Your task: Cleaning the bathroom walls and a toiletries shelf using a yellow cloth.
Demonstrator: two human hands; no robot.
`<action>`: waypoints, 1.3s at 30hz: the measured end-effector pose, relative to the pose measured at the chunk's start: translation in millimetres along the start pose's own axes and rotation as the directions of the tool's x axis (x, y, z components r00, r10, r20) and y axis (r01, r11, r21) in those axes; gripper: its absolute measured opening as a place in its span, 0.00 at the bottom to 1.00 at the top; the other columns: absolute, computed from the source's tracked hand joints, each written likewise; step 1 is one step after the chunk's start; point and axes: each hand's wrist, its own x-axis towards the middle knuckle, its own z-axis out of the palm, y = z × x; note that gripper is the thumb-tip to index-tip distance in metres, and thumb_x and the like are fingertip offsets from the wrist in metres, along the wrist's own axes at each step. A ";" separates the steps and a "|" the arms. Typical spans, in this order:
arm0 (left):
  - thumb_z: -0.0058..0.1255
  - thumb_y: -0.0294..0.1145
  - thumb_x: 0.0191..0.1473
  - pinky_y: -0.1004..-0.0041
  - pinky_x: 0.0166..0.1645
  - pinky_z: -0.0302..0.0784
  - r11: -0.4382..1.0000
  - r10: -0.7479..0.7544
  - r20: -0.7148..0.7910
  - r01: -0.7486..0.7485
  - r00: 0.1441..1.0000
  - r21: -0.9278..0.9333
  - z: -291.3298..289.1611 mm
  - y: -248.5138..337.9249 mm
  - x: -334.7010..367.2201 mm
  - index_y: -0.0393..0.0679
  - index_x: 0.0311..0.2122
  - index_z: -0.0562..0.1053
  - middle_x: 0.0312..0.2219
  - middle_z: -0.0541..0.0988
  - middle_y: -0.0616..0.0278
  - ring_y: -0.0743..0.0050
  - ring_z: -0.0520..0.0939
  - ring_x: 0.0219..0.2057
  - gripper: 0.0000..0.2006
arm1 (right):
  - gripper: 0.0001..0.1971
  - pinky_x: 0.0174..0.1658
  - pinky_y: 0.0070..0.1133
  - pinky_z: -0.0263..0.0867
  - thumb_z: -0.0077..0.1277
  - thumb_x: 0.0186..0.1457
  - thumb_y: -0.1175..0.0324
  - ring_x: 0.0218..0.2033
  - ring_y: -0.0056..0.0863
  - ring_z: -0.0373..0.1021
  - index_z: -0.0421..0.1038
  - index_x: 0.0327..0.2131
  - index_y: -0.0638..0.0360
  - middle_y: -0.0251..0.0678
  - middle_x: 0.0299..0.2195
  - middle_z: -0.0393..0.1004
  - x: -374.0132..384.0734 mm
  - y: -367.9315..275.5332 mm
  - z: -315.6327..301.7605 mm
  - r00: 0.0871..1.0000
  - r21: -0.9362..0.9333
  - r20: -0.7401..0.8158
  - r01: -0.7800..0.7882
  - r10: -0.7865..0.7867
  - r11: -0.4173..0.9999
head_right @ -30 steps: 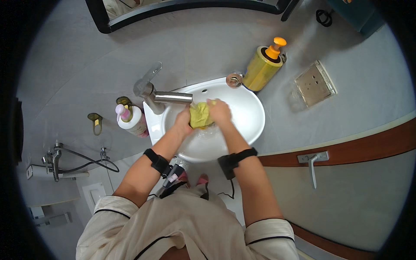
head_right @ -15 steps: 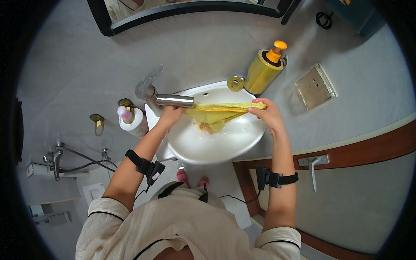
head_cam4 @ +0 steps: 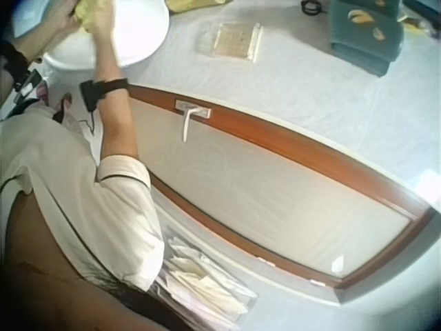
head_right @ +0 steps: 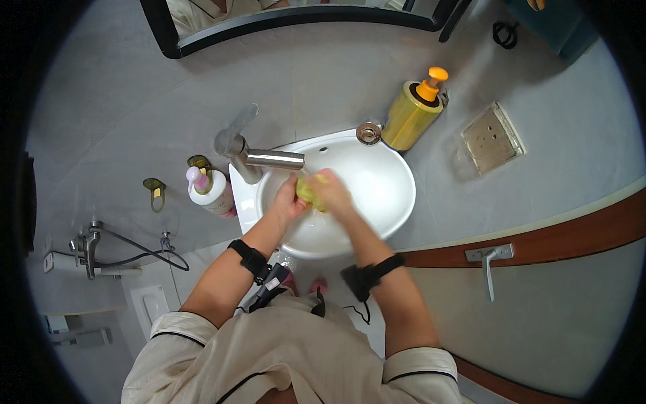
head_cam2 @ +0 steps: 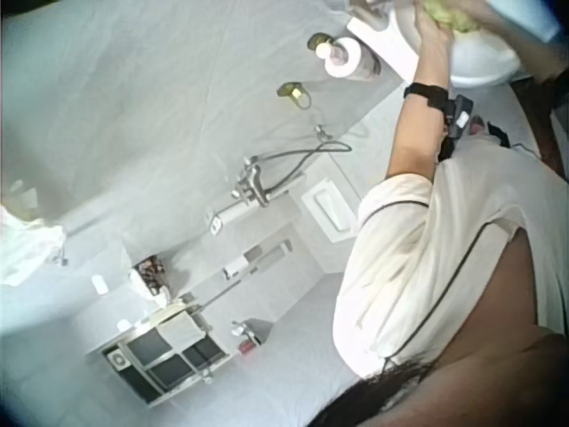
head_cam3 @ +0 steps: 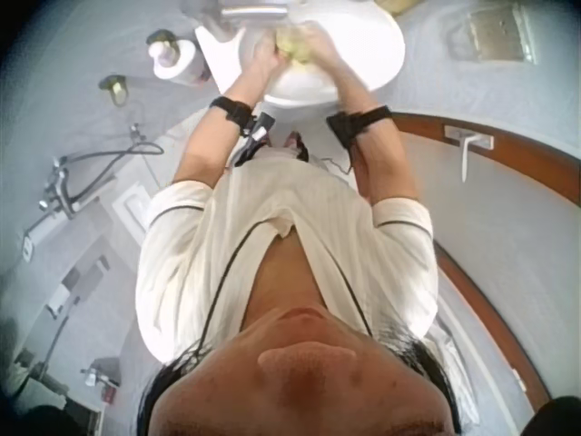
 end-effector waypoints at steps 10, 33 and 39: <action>0.32 0.43 0.52 0.64 0.40 0.69 0.964 -0.266 0.021 0.266 0.964 -0.017 30.2 -2.2 -33.8 0.44 0.37 0.66 0.33 0.72 0.58 0.61 0.74 0.33 0.15 | 0.13 0.35 0.29 0.61 0.46 0.45 0.60 0.31 0.44 0.65 0.64 0.30 0.60 0.50 0.28 0.68 18.4 -24.6 17.6 0.986 -0.554 -0.120 0.032 -0.119 0.832; 0.31 0.48 0.53 0.51 0.46 0.63 0.932 -0.173 0.188 0.222 0.967 -0.286 48.7 -7.9 -22.8 0.41 0.41 0.62 0.38 0.67 0.53 0.52 0.69 0.40 0.20 | 0.14 0.40 0.27 0.61 0.46 0.49 0.58 0.38 0.25 0.63 0.64 0.33 0.58 0.33 0.35 0.66 -48.6 -53.4 -54.0 0.997 0.725 0.076 -0.067 0.017 0.686; 0.32 0.50 0.52 0.67 0.44 0.66 0.870 -0.025 0.838 0.424 0.546 -0.250 -10.3 -32.5 12.6 0.47 0.37 0.64 0.34 0.69 0.57 0.63 0.71 0.35 0.18 | 0.13 0.29 0.29 0.61 0.49 0.44 0.59 0.26 0.40 0.66 0.66 0.22 0.61 0.43 0.23 0.68 -38.2 -26.3 37.3 0.769 -0.355 -0.136 0.550 -0.624 0.756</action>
